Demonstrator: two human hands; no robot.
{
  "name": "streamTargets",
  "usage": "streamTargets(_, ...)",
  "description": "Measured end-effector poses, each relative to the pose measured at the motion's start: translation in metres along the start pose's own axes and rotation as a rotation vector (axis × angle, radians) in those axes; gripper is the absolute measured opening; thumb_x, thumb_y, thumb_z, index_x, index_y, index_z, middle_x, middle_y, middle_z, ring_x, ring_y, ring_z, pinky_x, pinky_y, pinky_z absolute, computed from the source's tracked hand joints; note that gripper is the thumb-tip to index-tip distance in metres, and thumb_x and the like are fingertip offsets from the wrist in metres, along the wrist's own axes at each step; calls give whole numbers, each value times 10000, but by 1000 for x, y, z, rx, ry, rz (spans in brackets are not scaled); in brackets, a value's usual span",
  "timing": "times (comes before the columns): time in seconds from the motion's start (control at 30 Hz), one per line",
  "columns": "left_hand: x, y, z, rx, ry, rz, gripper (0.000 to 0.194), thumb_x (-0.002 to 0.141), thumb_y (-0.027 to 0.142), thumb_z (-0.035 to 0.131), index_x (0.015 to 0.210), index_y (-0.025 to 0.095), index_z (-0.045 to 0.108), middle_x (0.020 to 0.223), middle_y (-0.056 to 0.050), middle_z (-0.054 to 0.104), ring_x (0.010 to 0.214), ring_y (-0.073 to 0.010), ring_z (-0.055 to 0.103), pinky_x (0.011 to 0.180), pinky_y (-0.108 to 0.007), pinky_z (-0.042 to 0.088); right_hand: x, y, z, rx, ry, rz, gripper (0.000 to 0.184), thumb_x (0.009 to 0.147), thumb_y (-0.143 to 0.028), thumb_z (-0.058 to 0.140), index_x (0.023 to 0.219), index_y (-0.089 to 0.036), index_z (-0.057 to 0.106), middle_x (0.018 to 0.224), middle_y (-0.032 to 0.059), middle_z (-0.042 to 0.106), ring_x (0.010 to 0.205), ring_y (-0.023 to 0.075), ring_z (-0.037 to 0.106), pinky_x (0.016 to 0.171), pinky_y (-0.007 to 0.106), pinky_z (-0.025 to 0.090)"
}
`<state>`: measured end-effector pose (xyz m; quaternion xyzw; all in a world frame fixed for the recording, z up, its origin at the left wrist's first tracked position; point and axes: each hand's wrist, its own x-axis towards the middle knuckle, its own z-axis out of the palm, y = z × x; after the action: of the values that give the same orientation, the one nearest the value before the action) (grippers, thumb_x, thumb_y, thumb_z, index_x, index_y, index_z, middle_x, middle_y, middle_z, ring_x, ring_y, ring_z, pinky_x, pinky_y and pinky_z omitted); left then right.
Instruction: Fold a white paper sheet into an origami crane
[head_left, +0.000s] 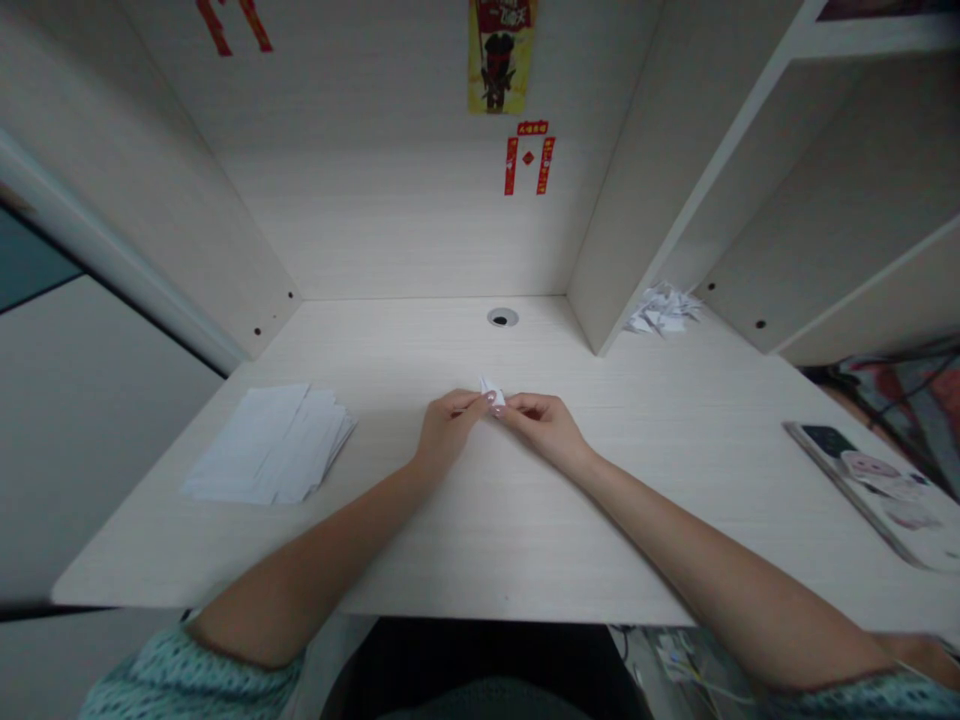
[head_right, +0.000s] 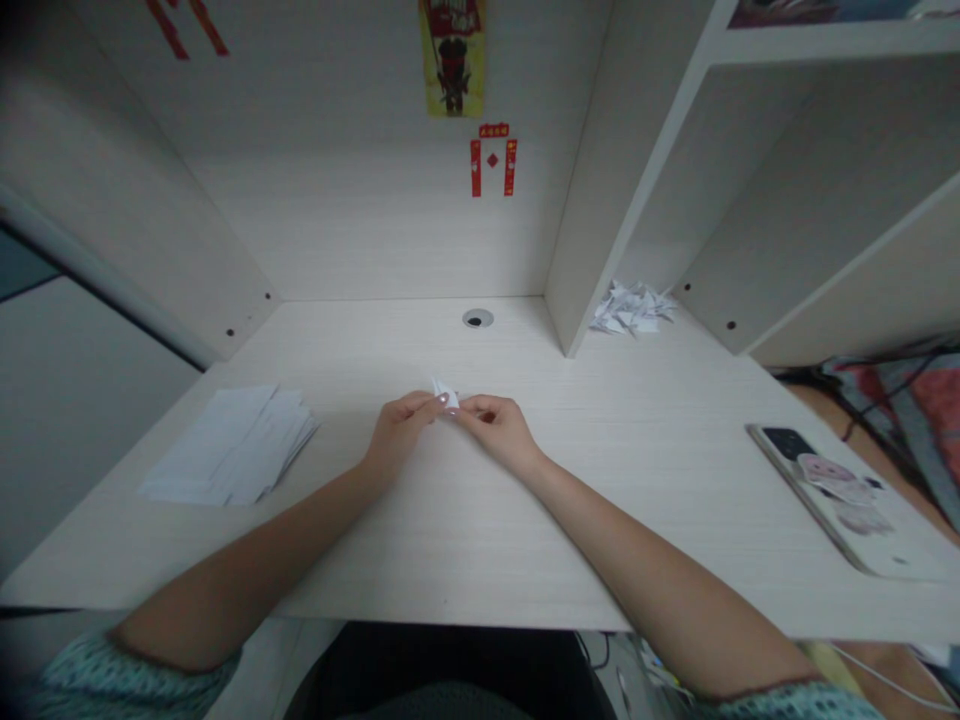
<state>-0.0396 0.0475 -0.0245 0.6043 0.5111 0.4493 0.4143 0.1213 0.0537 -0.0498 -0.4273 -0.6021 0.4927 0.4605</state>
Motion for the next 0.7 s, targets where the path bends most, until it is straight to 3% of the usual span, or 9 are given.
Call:
streamTargets(0.17,-1,3,0,41,-13,34,296,751,432,587,673,173,707,741,-31,664,746,-167,569,701,-260,412,-2,-3,-1,-27,27,-16,299,696,-459,681,695,-160,682,671,25,663,582,126,537,551,239,389)
streamTargets(0.5,-1,6,0,31,-23,-9,369,771,461,549,580,152,610,601,8,551,623,-126,487,585,-237,348,-4,-9,0,-122,-75,-60,309,770,-457,604,692,-163,658,612,-2,615,542,108,493,506,228,346)
streamTargets(0.6,0,3,-1,44,-10,5,384,782,468,531,569,154,590,585,12,529,614,-129,483,579,-240,345,-7,-10,1,-306,27,-160,284,800,-449,579,732,-182,649,651,7,623,573,125,511,534,243,373)
streamTargets(0.7,1,1,-1,53,23,23,375,782,458,535,566,157,591,605,4,564,632,-140,514,604,-243,371,-10,-15,2,-486,128,-292,243,780,-442,621,840,-209,657,775,33,667,700,167,572,673,288,424)
